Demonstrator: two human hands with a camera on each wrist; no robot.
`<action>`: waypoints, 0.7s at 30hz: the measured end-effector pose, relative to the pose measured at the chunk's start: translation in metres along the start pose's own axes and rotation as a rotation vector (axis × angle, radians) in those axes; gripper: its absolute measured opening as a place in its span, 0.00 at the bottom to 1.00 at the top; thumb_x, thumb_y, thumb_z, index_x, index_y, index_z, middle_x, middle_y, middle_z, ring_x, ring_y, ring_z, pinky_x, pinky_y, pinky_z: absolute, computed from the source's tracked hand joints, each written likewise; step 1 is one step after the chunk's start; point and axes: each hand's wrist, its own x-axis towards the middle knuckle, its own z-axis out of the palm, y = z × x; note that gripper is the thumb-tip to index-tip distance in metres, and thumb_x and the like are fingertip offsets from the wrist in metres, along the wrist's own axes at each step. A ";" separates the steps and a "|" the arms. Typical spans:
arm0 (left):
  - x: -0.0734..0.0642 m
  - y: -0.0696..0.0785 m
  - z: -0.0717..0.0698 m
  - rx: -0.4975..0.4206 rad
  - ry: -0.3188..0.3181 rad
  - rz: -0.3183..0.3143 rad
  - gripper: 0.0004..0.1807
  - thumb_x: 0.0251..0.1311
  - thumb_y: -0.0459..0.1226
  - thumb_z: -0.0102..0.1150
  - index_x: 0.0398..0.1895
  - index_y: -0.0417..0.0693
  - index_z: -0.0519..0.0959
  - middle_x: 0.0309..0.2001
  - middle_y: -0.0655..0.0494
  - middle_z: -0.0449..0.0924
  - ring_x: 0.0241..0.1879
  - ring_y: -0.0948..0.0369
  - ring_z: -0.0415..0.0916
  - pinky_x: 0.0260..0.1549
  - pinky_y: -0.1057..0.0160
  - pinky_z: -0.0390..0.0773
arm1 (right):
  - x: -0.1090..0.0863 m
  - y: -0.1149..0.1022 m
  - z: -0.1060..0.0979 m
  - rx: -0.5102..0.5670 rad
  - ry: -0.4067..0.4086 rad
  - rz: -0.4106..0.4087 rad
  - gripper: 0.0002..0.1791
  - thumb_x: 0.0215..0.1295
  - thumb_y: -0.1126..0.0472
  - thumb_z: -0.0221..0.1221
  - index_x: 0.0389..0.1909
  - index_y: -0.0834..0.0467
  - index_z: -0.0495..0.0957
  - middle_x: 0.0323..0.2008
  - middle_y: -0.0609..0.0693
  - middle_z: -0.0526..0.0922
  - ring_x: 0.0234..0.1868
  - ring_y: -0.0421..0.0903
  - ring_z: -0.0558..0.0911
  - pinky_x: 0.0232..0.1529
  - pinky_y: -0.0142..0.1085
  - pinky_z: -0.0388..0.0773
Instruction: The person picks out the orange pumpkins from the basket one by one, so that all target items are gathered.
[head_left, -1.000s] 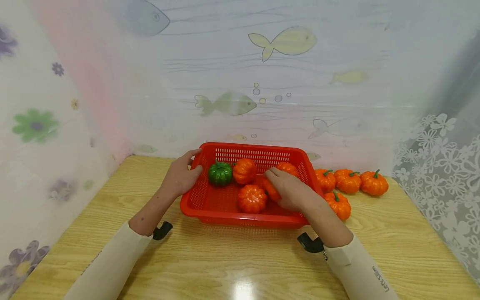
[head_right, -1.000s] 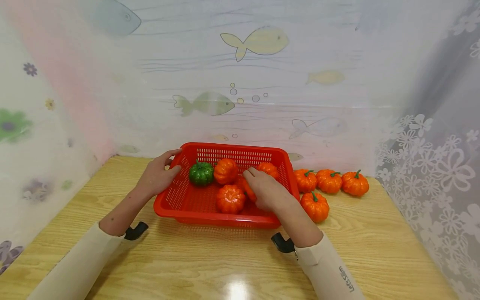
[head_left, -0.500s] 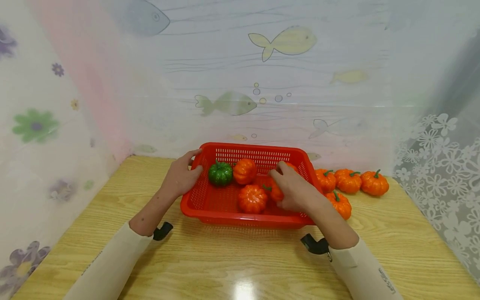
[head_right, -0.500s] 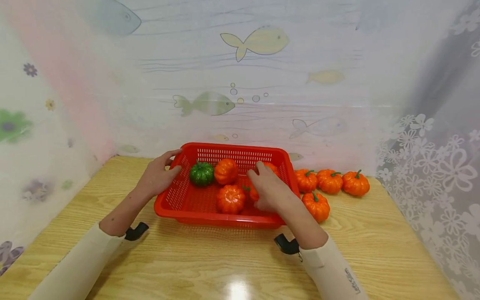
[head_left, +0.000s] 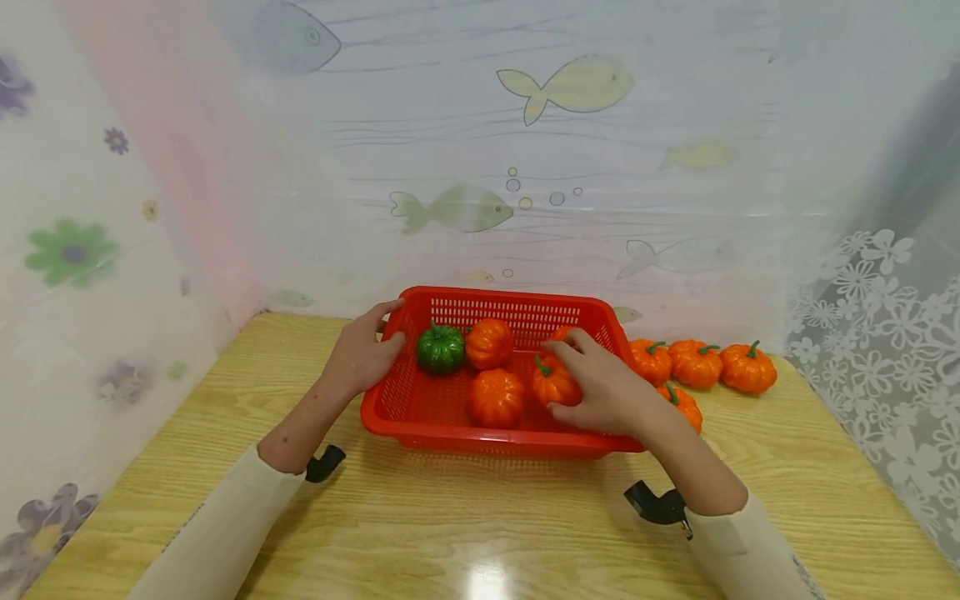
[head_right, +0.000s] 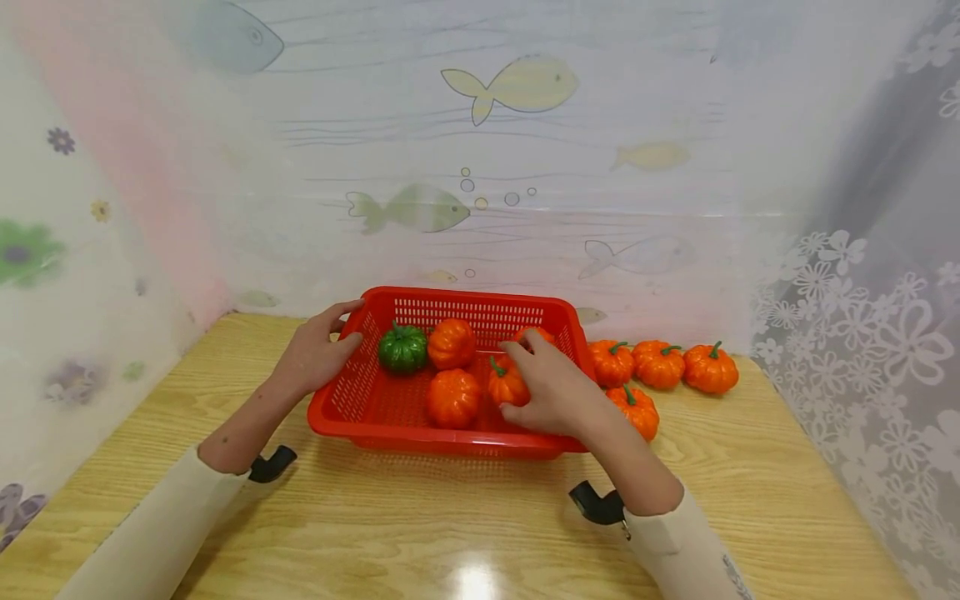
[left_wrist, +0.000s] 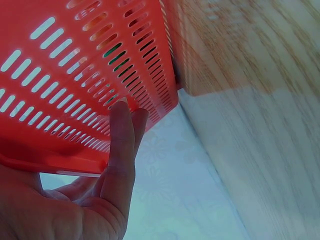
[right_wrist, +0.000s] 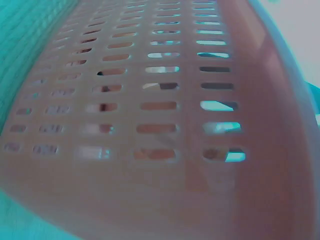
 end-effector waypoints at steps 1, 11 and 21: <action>0.000 0.000 0.000 0.001 0.001 0.002 0.34 0.76 0.41 0.48 0.84 0.52 0.61 0.61 0.37 0.79 0.41 0.48 0.86 0.37 0.55 0.88 | -0.002 0.000 -0.001 0.015 0.007 0.006 0.41 0.59 0.53 0.76 0.73 0.58 0.73 0.58 0.53 0.72 0.45 0.46 0.78 0.49 0.42 0.83; 0.000 -0.002 0.000 -0.003 0.000 0.003 0.34 0.76 0.41 0.48 0.84 0.52 0.61 0.61 0.37 0.79 0.40 0.48 0.86 0.36 0.55 0.88 | -0.022 0.004 -0.010 0.084 0.102 0.023 0.39 0.57 0.53 0.79 0.69 0.55 0.75 0.58 0.50 0.72 0.50 0.48 0.78 0.52 0.47 0.83; 0.000 -0.001 0.001 0.001 0.012 0.017 0.33 0.77 0.41 0.49 0.84 0.52 0.61 0.61 0.37 0.79 0.38 0.49 0.85 0.34 0.56 0.87 | -0.037 0.003 -0.028 0.107 0.138 0.064 0.41 0.55 0.49 0.80 0.69 0.54 0.75 0.64 0.46 0.74 0.60 0.52 0.80 0.59 0.55 0.81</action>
